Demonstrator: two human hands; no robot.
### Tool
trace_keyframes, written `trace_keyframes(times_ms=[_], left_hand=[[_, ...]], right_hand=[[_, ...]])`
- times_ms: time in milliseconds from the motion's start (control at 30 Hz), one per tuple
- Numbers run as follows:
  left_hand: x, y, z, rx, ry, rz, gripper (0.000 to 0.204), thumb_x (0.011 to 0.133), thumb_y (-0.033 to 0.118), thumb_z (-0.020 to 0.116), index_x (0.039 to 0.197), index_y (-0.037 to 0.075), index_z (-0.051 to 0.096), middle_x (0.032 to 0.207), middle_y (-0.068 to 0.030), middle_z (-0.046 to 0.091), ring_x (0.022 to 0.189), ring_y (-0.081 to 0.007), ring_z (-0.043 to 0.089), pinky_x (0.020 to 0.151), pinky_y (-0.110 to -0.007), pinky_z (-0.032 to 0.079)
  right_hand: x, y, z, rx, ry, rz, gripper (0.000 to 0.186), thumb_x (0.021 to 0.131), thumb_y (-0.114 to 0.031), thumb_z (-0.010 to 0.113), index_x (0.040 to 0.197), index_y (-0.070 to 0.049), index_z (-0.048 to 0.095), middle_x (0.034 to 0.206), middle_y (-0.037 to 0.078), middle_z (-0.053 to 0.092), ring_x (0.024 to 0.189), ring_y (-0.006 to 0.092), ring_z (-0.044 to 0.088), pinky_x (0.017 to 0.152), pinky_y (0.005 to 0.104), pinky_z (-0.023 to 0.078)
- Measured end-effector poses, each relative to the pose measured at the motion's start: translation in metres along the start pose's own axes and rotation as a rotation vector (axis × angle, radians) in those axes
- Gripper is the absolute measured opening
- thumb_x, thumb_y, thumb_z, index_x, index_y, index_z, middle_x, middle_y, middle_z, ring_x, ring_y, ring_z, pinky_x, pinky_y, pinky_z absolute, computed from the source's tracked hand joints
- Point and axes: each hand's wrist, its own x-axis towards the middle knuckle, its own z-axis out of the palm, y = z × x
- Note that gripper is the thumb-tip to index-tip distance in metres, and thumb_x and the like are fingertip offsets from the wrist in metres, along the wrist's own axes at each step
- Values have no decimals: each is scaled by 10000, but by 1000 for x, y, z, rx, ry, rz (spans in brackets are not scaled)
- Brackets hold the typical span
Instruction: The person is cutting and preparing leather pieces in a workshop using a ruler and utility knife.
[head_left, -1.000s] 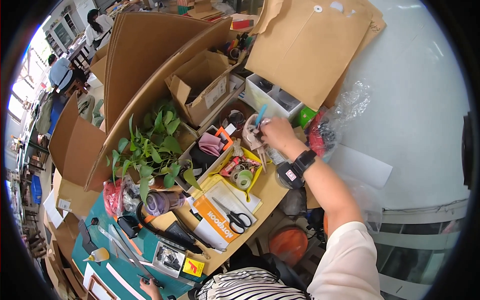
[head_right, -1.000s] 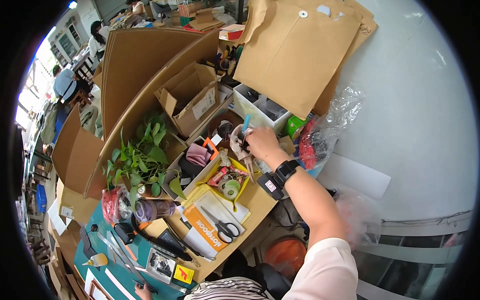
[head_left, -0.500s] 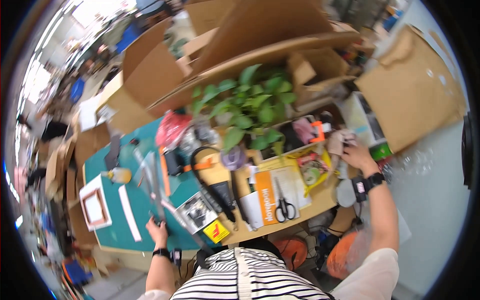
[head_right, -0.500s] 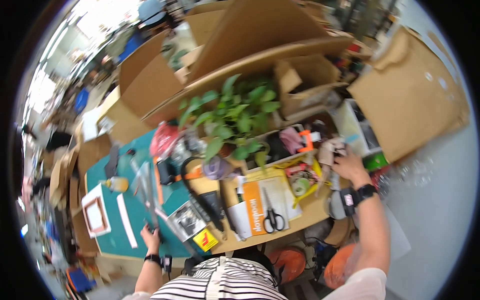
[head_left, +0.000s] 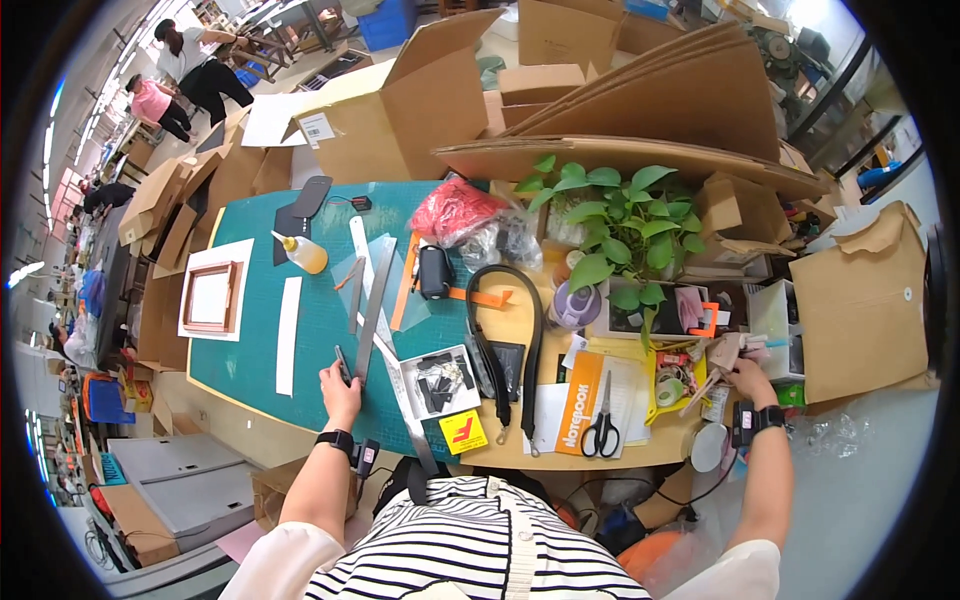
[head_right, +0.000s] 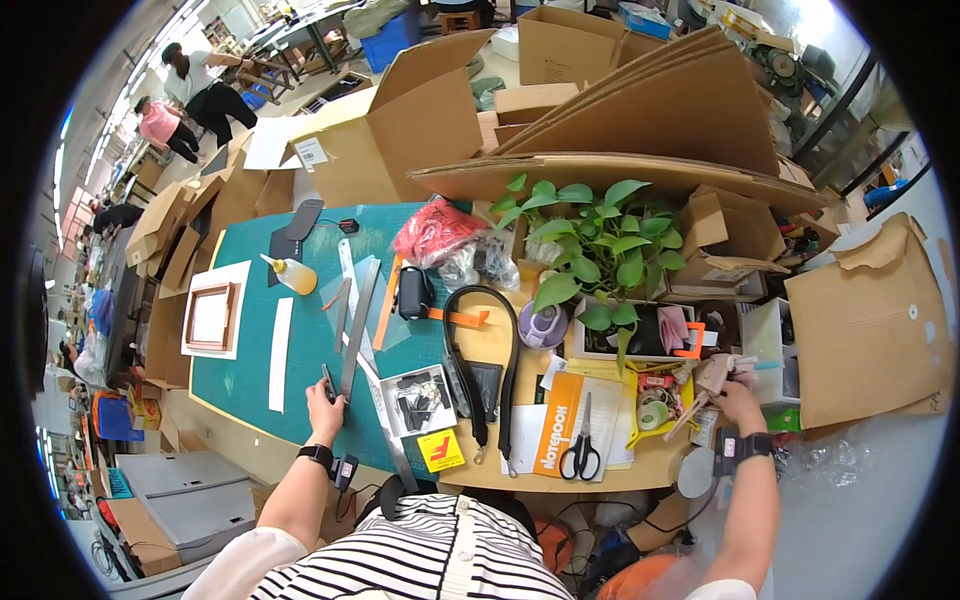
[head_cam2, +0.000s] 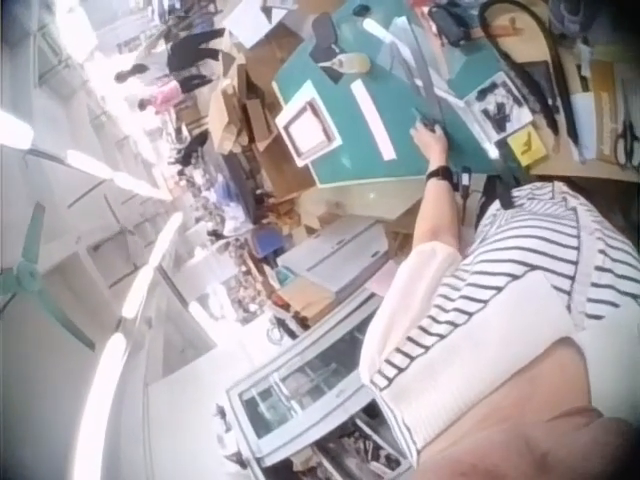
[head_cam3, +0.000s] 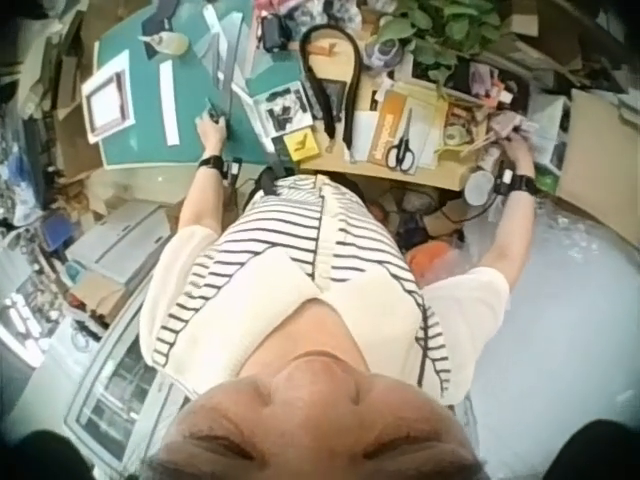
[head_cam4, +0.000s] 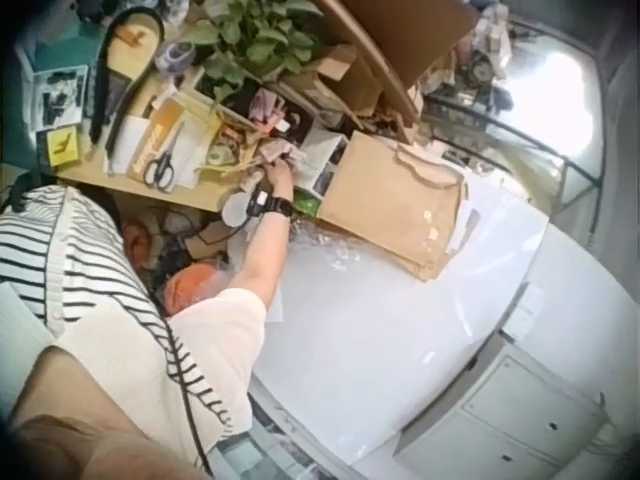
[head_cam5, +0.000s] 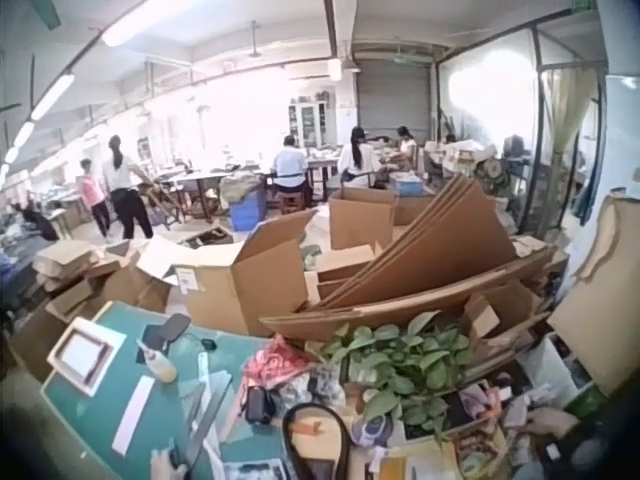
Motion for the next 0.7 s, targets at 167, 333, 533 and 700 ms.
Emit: trace_keyframes(times_ms=[167,333,533,700], left_hand=[[4,-2,6,-38,-22,4,546,739,110,687,1242,62,482,1159,-153,467,1064,-355,506,912,-425,442],[3,-6,4,-110,-29,16,522,743,101,677,1229,60,491,1158,-159,464,1066,-353,509,916,-415,439],[5,-16,3,-165,-36,-14,503,748,96,674,1215,51,494,1161,-160,456,1077,-344,506,917,-408,436],[-4,-25,-5,-73,151,227,484,757,63,677,1209,62,503,1108,-136,459,892,-252,537,765,-328,481]], right_hand=[[17,29,16,161,116,41,273,763,-227,687,925,-7,675,848,195,673,792,331,655,717,384,503],[-4,27,-1,238,227,97,209,749,-175,666,808,25,671,769,190,656,718,321,640,663,380,493],[-96,-25,-48,151,870,129,246,793,-185,667,707,24,570,649,144,582,606,281,566,610,372,448],[-163,-40,-7,727,1030,170,196,842,-118,652,731,-42,509,683,26,537,625,116,515,595,282,437]])
